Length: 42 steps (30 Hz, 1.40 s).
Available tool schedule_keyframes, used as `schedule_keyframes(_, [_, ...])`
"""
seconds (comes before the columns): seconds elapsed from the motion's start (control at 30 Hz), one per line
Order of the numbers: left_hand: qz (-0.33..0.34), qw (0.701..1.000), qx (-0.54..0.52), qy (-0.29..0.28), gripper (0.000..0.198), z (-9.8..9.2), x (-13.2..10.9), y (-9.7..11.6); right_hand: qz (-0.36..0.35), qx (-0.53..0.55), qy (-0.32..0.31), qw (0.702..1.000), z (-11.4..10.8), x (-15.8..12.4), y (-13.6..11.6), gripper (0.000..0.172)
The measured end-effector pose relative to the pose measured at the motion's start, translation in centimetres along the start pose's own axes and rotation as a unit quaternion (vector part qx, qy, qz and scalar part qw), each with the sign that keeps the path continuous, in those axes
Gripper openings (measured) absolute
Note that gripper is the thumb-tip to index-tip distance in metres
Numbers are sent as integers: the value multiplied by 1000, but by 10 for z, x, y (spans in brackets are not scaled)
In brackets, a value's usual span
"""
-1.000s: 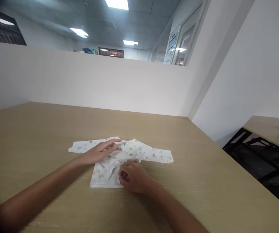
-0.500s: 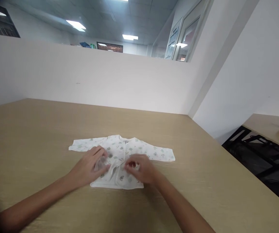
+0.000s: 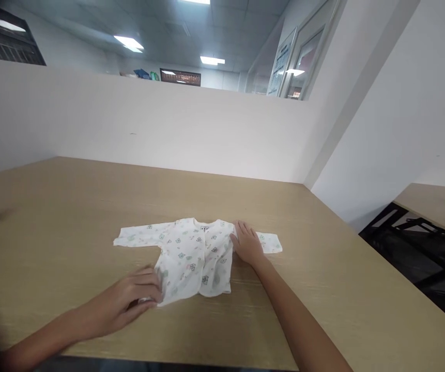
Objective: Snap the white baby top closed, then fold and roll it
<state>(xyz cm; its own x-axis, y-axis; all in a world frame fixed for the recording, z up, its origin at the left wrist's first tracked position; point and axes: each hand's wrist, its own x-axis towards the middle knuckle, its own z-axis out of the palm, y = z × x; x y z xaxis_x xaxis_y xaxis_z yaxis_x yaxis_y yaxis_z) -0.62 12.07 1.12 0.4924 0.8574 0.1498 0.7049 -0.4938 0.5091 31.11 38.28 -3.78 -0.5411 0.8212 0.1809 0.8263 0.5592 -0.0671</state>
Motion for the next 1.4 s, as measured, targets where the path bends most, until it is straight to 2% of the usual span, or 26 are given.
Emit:
schedule_keyframes(0.1, [-51,996,33,71,32,-13,7,-25,12,1,-12,1000,-2,0,0,69])
schedule_keyframes(0.17, [-138,977,58,154,48,-18,18,-57,21,3,-16,1000,-2,-1,-1,68])
schedule_keyframes(0.23, [-245,947,58,200,66,-22,32,-94,32,-3,-17,999,-2,-1,-2,67])
schedule_keyframes(0.33, [-340,925,118,123,78,-24,47,-143,52,-14,-26,998,-2,-2,1,67])
schedule_keyframes(0.43, [-317,925,192,82,79,-27,52,-173,57,3,-44,997,-2,-6,12,68])
schedule_keyframes(0.5, [-284,938,186,67,78,-33,52,-181,54,37,-54,996,-4,-10,21,69])
schedule_keyframes(0.57, [-250,950,165,82,75,-39,56,-178,54,68,-48,995,-9,-12,26,69])
schedule_keyframes(0.6, [-233,953,158,112,73,-43,62,-172,58,84,-25,994,-13,-12,25,68])
schedule_keyframes(0.7, [-191,948,120,223,59,-48,93,-139,46,139,121,982,-26,-4,8,56])
schedule_keyframes(0.73, [-180,954,87,223,51,-47,108,-125,25,160,172,972,-30,1,-2,48])
schedule_keyframes(0.77, [-176,964,43,194,44,-46,123,-111,-5,176,204,963,-33,6,-13,39])
schedule_keyframes(0.8, [-169,971,27,168,38,-43,139,-99,-34,185,216,958,-35,12,-24,31])
schedule_keyframes(0.9, [-147,981,10,127,24,-28,176,-74,-65,173,167,968,-34,27,-52,20])
schedule_keyframes(1.0, [-156,977,1,142,19,-11,194,-71,-40,128,105,985,-24,32,-65,15])
schedule_keyframes(1.07, [-166,972,-12,163,15,-3,198,-77,-28,110,98,989,-19,31,-66,11])
schedule_keyframes(1.23, [-166,967,-77,178,23,6,200,-89,-69,162,143,974,-12,24,-61,6])
schedule_keyframes(1.4, [-153,962,-136,182,22,10,205,-90,-108,253,183,944,-12,26,-57,12])
